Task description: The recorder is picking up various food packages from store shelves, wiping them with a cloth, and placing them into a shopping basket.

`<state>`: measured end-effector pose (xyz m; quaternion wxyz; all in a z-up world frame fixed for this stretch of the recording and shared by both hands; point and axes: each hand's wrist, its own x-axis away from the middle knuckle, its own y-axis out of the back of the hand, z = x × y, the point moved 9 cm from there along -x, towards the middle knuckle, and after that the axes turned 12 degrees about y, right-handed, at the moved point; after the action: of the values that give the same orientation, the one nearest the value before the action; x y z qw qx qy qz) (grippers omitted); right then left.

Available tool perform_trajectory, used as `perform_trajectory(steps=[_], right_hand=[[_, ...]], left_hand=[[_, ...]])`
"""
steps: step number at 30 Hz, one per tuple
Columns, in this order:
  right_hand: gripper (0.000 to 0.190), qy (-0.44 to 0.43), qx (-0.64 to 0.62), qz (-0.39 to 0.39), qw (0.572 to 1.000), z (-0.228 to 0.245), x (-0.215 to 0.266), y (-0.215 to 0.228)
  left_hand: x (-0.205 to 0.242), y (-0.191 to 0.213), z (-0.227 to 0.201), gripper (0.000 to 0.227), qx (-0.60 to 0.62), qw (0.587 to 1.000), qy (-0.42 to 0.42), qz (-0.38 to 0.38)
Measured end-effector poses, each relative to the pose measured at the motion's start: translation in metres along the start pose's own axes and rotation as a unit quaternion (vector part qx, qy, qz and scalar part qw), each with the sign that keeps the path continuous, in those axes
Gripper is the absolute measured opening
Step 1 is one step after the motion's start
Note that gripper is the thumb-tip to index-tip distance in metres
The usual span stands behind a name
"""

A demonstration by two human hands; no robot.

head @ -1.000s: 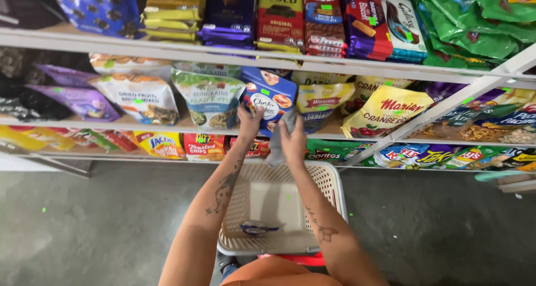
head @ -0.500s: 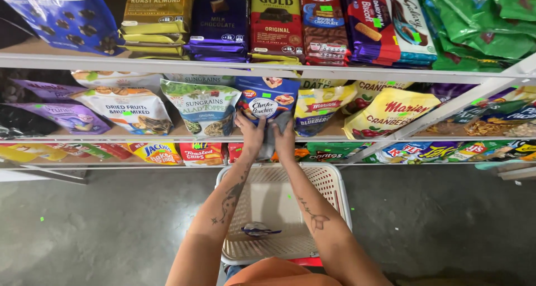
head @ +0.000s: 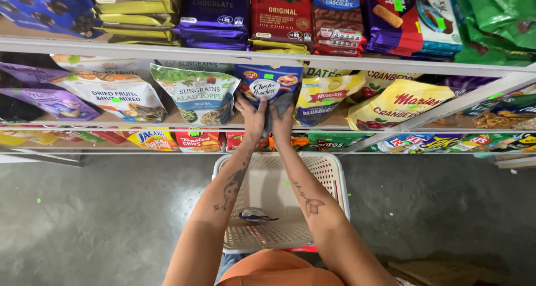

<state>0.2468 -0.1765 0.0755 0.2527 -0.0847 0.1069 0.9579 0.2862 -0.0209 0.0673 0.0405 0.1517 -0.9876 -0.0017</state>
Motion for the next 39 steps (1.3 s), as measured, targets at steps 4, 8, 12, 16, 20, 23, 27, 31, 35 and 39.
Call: perform_trajectory(steps=[4,8,12,16,20,23,27,31,35,39], right_hand=[[0.080,0.003,-0.043,0.000,0.999,-0.010,-0.006,-0.007],[0.078,0.041,-0.005,-0.008,0.999,-0.019,-0.015,-0.009],[0.070,0.025,-0.013,0.008,1.000,-0.016,-0.005,-0.008],[0.066,0.037,0.000,0.035,0.999,-0.016,0.043,0.020],[0.056,0.080,-0.036,0.105,0.991,0.019,0.068,0.028],[0.053,0.087,-0.062,0.113,0.988,0.045,0.079,0.037],[0.048,0.139,0.076,0.192,0.969,0.026,0.133,0.064],[0.046,0.165,0.236,0.278,0.917,-0.105,0.205,0.083],[0.054,0.106,0.396,0.418,0.811,-0.199,0.273,0.085],[0.062,0.141,0.472,0.542,0.681,-0.259,0.335,0.075]], left_hand=[[-0.013,-0.004,0.020,0.090,0.001,0.999,0.041,0.020],[-0.021,-0.005,0.021,0.088,0.001,0.998,0.047,0.035],[-0.009,-0.002,0.013,0.092,0.014,0.998,0.027,0.058],[0.045,0.012,0.010,0.093,0.039,0.987,0.089,0.125],[0.073,0.007,-0.010,0.081,0.037,0.977,-0.004,0.211],[0.087,0.026,-0.050,0.069,0.031,0.977,-0.032,0.208],[0.140,0.066,-0.046,0.055,0.044,0.976,-0.051,0.207],[0.178,0.095,0.122,0.046,-0.200,0.965,-0.022,0.169],[0.229,0.104,0.285,0.068,-0.522,0.790,0.099,0.306],[0.268,0.114,0.373,0.055,-0.675,0.636,0.093,0.361]])
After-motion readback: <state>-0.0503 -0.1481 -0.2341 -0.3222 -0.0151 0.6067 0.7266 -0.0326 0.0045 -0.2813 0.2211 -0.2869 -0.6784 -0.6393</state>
